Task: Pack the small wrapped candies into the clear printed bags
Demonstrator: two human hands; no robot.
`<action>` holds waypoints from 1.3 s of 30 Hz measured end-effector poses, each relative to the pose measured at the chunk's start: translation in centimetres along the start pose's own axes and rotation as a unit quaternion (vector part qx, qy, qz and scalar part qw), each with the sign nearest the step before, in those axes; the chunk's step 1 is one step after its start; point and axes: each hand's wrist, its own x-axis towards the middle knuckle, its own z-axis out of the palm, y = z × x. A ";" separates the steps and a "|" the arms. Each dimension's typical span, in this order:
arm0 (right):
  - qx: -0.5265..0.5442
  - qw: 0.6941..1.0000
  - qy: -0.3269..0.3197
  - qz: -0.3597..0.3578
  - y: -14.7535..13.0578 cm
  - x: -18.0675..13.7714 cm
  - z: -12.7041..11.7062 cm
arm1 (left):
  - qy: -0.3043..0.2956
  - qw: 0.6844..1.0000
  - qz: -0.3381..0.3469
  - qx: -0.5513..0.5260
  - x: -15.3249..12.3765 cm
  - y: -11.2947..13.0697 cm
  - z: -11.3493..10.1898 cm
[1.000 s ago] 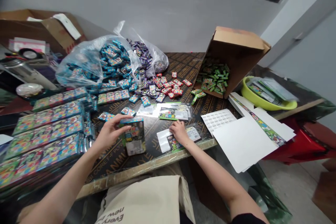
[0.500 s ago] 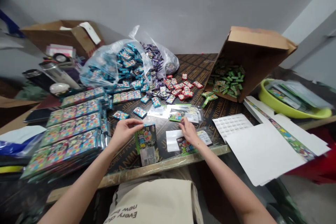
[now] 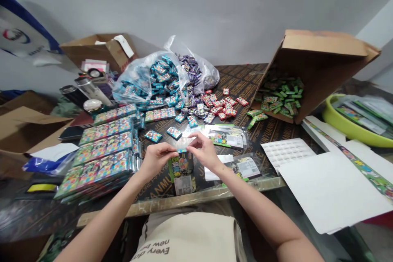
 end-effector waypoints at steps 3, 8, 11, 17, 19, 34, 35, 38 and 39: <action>0.013 1.000 -0.010 0.002 -0.3 -0.3 -0.2 | -0.037 0.998 -0.026 -0.047 0.0 0.0 -0.5; 0.049 0.998 -0.030 0.020 -0.7 -0.1 -0.4 | -0.111 0.978 -0.095 -0.148 0.5 0.0 -1.1; 0.022 0.999 -0.028 0.006 -0.8 -0.2 -0.6 | -0.085 0.992 -0.045 -0.081 0.1 0.2 -0.9; -0.166 0.972 0.002 -0.169 -0.1 -2.1 -0.5 | -0.027 0.991 0.117 0.061 -1.2 0.0 -0.2; -0.211 0.954 -0.001 -0.213 0.1 -2.6 -0.5 | -0.033 0.985 0.130 0.107 -1.5 -0.1 0.2; -0.168 0.981 -0.093 -0.037 -5.9 3.1 -2.7 | 0.063 0.997 0.032 0.029 -1.6 -1.1 0.9; -0.150 0.978 -0.144 -0.017 -5.9 3.5 -2.5 | 0.067 0.997 0.024 0.011 -1.7 -1.2 0.9; -0.126 0.951 -0.280 0.028 -5.7 4.7 -1.5 | 0.039 0.998 0.008 -0.047 -1.9 -1.3 0.9; -0.125 0.941 -0.312 0.041 -5.5 5.1 -1.2 | 0.032 0.998 0.001 -0.062 -2.0 -1.3 0.9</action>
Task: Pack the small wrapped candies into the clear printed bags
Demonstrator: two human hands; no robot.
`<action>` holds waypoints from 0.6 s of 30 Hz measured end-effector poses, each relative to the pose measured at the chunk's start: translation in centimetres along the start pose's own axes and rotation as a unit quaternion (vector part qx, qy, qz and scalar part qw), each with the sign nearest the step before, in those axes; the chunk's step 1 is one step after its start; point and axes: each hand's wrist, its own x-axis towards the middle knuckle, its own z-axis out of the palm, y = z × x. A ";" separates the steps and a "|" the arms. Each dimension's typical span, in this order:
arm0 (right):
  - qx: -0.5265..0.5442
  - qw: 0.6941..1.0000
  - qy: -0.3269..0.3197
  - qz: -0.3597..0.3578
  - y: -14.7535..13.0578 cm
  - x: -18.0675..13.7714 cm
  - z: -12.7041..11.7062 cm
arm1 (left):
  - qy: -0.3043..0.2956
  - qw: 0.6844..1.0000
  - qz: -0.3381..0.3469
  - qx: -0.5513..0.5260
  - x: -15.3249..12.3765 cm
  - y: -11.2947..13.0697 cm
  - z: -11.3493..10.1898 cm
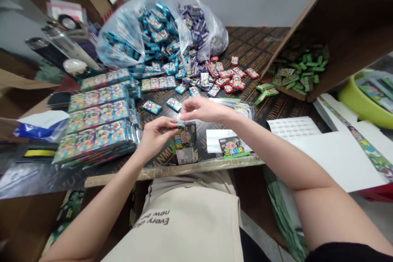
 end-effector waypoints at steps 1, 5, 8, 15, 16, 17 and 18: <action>0.001 1.000 -0.027 0.009 0.2 0.5 0.0 | -0.003 1.000 -0.008 -0.011 -0.1 0.0 0.0; -0.010 0.996 -0.084 0.033 1.2 1.9 0.3 | -0.001 1.000 -0.021 -0.022 -0.1 -0.1 0.2; -0.006 0.994 -0.099 0.044 1.7 2.3 0.6 | 0.010 1.000 -0.013 -0.007 -0.2 0.2 0.4; 0.007 0.994 -0.088 0.058 1.5 2.2 0.9 | 0.052 0.998 -0.024 0.042 -0.1 1.2 1.1; 0.005 0.995 -0.081 0.059 1.6 2.1 0.9 | 0.072 0.996 -0.023 0.055 0.1 1.2 1.3; 0.002 0.996 -0.071 0.059 1.7 2.1 1.0 | 0.090 0.994 -0.022 0.065 0.2 1.2 1.5; 0.002 0.996 -0.061 0.058 1.9 2.1 1.1 | 0.102 0.992 -0.019 0.072 0.2 1.1 1.7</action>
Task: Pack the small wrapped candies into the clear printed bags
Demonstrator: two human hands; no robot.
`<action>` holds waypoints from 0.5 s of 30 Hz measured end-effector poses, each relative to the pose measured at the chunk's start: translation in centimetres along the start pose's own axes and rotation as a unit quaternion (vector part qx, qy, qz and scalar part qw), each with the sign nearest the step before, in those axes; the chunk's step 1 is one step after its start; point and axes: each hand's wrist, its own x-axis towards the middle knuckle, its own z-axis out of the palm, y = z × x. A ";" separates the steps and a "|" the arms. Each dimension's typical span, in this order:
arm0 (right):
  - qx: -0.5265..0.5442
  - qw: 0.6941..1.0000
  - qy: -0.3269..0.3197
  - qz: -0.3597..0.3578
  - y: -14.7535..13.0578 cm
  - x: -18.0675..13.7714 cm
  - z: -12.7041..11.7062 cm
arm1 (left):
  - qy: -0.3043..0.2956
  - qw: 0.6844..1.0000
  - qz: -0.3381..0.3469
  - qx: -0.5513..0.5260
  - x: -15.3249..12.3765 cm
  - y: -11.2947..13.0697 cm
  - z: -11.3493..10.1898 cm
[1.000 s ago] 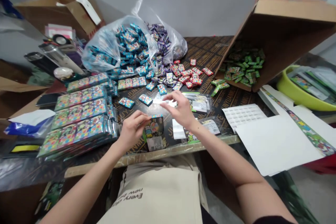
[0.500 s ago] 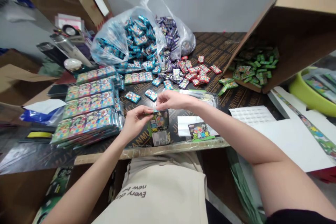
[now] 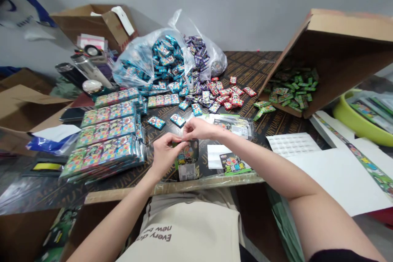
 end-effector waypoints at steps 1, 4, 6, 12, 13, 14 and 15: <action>0.007 1.000 0.011 -0.001 0.2 0.0 0.2 | 0.006 1.000 0.000 0.002 -0.1 -0.1 0.2; 0.087 0.994 0.063 -0.001 0.8 -0.2 1.4 | 0.001 0.999 -0.035 -0.027 -1.0 -0.9 0.7; 0.160 0.981 0.112 0.005 1.5 -0.6 2.1 | -0.029 0.991 -0.083 -0.098 -1.9 -1.7 1.2; 0.165 0.909 0.383 -0.017 6.3 -1.9 0.1 | -0.092 0.994 -0.026 -0.053 2.7 -1.9 0.5; 0.116 0.896 0.428 -0.019 7.5 -2.1 -0.8 | -0.069 0.997 0.017 0.013 5.1 -1.8 0.1; 0.057 0.888 0.456 -0.014 8.9 -2.4 -1.8 | -0.048 0.994 0.057 0.081 7.7 -1.8 -0.3; -0.007 0.884 0.468 -0.003 10.3 -2.8 -2.6 | -0.037 0.982 0.087 0.162 10.5 -1.9 -0.5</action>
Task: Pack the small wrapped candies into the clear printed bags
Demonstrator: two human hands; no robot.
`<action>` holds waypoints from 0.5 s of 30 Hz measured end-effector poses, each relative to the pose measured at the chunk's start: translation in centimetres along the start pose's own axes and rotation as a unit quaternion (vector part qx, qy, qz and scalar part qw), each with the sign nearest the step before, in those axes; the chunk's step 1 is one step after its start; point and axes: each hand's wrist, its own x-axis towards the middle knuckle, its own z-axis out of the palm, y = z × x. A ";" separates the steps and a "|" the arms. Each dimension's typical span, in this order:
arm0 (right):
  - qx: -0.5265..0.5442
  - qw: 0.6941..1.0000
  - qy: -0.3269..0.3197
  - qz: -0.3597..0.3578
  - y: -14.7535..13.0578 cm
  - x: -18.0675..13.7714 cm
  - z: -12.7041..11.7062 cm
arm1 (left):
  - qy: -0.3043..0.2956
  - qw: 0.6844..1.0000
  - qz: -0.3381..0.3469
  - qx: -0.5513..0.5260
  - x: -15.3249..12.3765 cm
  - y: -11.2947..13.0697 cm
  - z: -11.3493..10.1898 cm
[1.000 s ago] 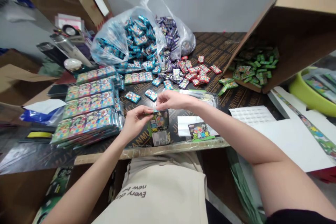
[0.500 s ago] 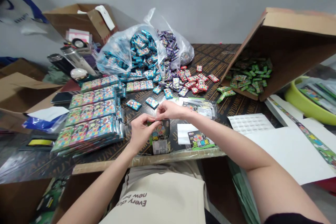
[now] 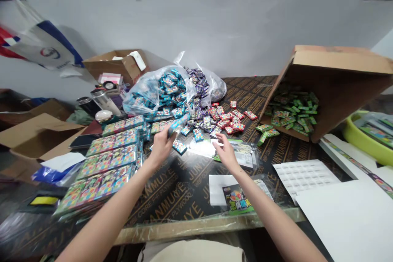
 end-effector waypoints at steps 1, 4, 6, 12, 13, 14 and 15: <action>-0.068 0.998 -0.002 -0.016 1.4 0.4 -0.8 | -0.015 0.995 0.012 0.094 2.5 -0.9 -0.1; -0.264 0.962 -0.055 -0.037 5.0 0.9 -2.9 | -0.061 0.971 -0.008 0.229 7.7 -4.1 0.9; -0.351 0.930 -0.111 -0.028 6.6 1.0 -4.0 | -0.079 0.966 -0.025 0.244 9.0 -6.2 2.2; -0.406 0.879 -0.248 -0.039 7.6 1.0 -5.0 | -0.108 0.961 -0.079 0.243 8.6 -10.5 5.0; -0.412 0.874 -0.249 -0.058 7.5 0.9 -5.0 | -0.109 0.962 -0.089 0.235 8.8 -10.7 5.1; -0.419 0.870 -0.248 -0.077 7.3 0.9 -5.0 | -0.108 0.963 -0.098 0.225 9.1 -10.7 5.3; -0.423 0.867 -0.248 -0.094 7.2 0.8 -5.0 | -0.104 0.966 -0.107 0.213 9.4 -10.5 5.4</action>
